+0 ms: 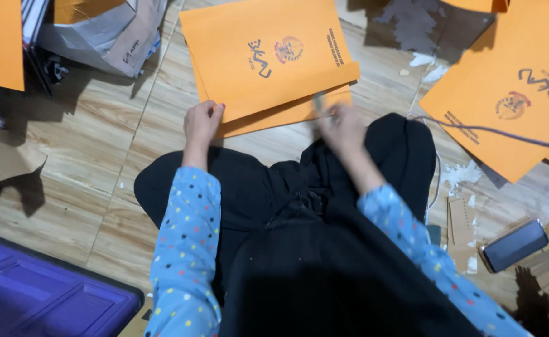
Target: Folding yellow paper envelopes and creasing the edges using a small tool.
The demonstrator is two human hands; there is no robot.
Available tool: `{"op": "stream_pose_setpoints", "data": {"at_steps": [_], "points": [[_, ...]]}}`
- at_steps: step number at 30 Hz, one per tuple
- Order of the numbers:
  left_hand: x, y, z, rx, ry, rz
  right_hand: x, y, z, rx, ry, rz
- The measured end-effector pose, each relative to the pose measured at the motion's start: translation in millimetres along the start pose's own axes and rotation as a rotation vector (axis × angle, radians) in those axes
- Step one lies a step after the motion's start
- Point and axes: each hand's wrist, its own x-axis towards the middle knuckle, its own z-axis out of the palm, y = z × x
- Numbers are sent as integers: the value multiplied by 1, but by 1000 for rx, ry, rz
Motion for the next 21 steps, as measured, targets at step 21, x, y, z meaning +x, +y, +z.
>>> {"op": "stream_pose_setpoints", "data": {"at_steps": [21], "points": [[-119,118,26,-153,-141,249,53,50,12,732,139,381]]}}
